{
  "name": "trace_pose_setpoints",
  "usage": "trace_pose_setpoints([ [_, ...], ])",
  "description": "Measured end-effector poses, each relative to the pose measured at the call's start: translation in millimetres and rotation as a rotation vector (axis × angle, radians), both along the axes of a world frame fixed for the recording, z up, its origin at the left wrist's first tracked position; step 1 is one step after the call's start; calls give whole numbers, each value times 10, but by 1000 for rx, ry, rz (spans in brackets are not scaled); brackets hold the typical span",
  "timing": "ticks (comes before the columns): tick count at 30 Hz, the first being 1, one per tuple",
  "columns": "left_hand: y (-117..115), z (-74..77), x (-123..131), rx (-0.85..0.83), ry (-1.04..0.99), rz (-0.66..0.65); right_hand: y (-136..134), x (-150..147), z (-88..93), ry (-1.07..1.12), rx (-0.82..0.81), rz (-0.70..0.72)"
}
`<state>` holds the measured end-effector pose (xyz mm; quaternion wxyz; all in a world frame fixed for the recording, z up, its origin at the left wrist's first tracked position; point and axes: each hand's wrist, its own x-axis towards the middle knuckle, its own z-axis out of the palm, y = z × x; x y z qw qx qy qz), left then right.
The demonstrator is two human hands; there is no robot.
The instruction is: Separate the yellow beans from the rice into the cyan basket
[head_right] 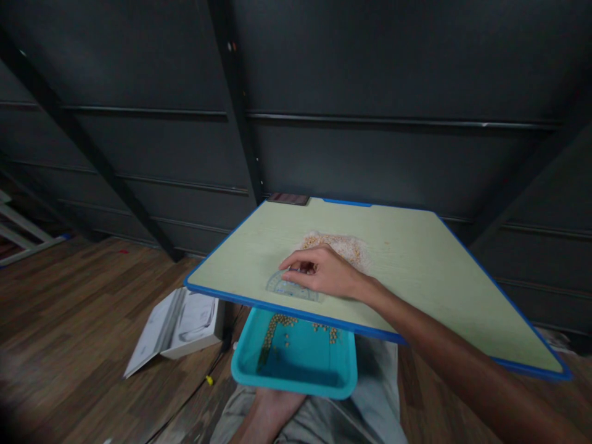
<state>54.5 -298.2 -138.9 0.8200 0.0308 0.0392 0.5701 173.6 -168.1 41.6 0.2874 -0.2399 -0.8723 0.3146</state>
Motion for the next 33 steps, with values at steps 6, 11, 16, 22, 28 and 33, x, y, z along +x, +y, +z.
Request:
trace_pose_setpoints([
  [6, 9, -8, -4, 33, 92, -63, 89, 165, 103, 6, 29, -83],
  [11, 28, -40, 12, 24, 125, -112, 151, 261, 141, -41, 88, -77],
  [16, 21, -173, -6, -68, 152, -116, 196, 265, 141, -71, 143, -146],
  [22, 17, -183, -2, -103, 217, -95, 220, 274, 140, -99, 206, -190],
  [28, -18, -335, -60, -90, 267, -111, 233, 271, 97, -142, 224, -203],
  [33, -90, -546, -128, -62, 432, 17, 221, 276, 108, -166, 252, -206],
])
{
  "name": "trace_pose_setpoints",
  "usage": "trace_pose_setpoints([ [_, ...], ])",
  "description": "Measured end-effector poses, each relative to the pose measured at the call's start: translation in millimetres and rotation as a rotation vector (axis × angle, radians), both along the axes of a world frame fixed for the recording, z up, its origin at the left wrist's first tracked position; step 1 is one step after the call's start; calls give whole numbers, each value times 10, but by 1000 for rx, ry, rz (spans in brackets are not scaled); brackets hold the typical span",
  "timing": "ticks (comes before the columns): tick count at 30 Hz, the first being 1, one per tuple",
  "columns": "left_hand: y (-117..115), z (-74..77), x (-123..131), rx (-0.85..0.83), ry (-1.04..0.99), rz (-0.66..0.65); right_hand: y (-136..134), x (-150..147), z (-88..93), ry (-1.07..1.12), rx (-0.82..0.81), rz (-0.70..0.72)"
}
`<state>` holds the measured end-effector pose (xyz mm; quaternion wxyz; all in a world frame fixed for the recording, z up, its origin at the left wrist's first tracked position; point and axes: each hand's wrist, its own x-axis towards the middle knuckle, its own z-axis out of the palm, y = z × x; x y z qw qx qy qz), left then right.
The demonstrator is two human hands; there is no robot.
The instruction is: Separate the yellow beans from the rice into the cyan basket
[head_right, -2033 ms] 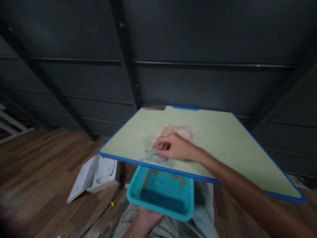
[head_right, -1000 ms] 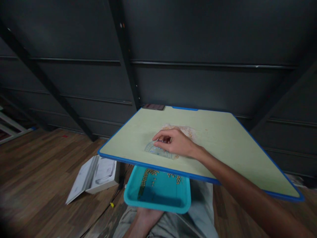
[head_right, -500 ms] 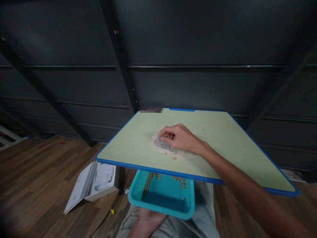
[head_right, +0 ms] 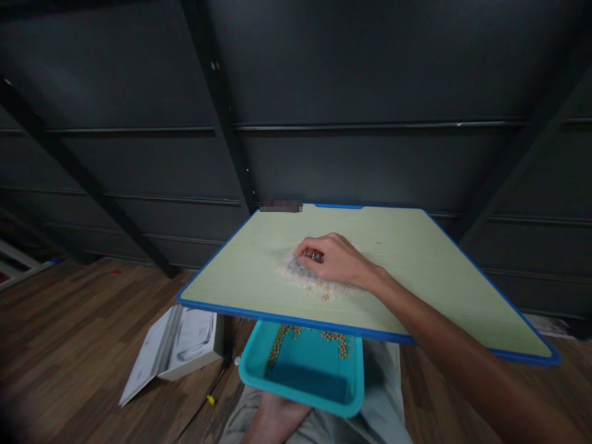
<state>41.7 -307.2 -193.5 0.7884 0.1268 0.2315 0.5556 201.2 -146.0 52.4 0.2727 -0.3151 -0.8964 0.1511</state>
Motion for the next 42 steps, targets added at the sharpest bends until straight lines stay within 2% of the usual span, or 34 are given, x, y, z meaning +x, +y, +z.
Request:
trace_pose_setpoints([
  [4, 56, -22, 4, -61, -16, -87, -5, -6, 5, -26, 7, 3],
  [9, 101, 22, 29, -50, -55, -73, -16, -30, -24, -19, -11, 31],
  [13, 108, 148, 63, -65, -159, -119, -32, -47, -31, -21, -33, 55],
  [22, 104, 470, 108, -85, -210, -138, -101, -107, 2, 8, -92, 108],
  [30, 104, 426, 137, -55, -308, -137, -125, -108, 6, 15, -122, 123],
  [38, 112, 533, 167, -63, -300, -101, -136, -113, 7, 4, -118, 141],
  [42, 112, 481, 158, -79, -299, -100, -122, -112, -3, 29, -94, 129],
])
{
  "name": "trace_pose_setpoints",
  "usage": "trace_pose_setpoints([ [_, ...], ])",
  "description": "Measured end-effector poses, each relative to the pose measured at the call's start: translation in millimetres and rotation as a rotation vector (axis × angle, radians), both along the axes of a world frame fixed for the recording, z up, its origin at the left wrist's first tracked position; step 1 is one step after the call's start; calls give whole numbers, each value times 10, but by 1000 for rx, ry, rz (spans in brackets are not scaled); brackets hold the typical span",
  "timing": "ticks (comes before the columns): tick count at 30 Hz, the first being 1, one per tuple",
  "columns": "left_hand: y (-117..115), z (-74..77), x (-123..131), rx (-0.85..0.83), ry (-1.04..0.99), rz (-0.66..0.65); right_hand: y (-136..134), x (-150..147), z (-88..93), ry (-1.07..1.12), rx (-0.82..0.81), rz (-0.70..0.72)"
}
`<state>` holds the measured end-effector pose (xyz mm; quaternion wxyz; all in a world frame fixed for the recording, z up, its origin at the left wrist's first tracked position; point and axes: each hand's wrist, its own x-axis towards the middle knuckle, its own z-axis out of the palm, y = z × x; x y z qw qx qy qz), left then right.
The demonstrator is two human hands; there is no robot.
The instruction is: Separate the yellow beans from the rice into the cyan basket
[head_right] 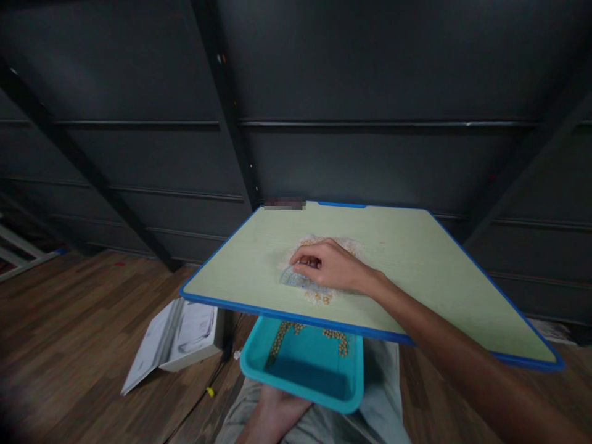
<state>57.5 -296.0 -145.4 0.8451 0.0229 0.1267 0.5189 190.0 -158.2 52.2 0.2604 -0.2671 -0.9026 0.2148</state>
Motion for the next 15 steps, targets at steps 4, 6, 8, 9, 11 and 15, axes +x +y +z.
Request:
trace_pose_setpoints([
  [4, 4, -69, -13, -4, -19, 7, 1, -3, -23, -25, -6, -8],
  [6, 6, -66, -10, -3, -28, -9, -5, -7, -39, -34, -20, 0],
  [8, 9, -46, -3, 4, -44, -25, -13, -14, -54, -33, -22, 7],
  [9, 10, -37, -1, 10, -49, -27, -16, -17, -60, -32, -23, 10],
  [11, 13, -29, 0, 18, -47, -22, -22, -25, -67, -29, -28, 17],
  [15, 18, -26, -8, 19, -44, -32, -27, -34, -69, -34, -49, 27],
])
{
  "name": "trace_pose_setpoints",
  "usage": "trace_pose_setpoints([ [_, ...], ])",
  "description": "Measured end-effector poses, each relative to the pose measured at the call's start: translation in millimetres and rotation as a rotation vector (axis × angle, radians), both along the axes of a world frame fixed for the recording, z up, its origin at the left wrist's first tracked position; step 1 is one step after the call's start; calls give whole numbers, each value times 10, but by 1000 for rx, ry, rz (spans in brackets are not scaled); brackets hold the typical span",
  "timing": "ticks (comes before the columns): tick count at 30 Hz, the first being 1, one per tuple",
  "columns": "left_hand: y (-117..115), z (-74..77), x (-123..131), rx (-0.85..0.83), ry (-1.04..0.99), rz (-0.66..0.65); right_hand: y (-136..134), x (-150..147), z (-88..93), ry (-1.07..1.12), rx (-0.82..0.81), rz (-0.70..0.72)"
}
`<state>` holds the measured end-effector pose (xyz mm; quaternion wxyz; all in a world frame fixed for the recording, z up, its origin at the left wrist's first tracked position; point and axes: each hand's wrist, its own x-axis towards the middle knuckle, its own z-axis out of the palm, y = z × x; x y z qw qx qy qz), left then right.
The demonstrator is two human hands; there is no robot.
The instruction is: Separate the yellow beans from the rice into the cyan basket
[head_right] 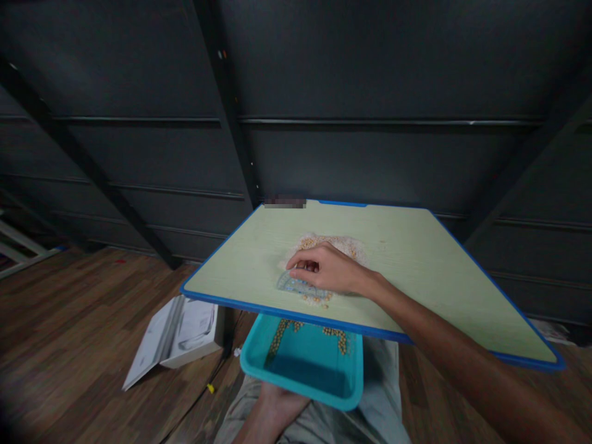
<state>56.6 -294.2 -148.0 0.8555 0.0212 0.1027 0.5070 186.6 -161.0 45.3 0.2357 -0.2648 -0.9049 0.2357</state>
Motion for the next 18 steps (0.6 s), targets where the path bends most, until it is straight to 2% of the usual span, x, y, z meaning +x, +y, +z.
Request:
trace_pose_setpoints([
  [5, -6, 27, 13, 7, 14, 17, -17, -8, 9, -5, -41, 15],
  [10, -12, -92, -11, 40, 23, 10, -42, -23, 31, -7, -63, 31],
  [12, -11, -90, -19, 46, 25, -12, -45, -26, 36, -10, -63, 41],
  [18, 2, 229, 4, -3, 5, -13, -44, -28, 37, -14, -84, 53],
])
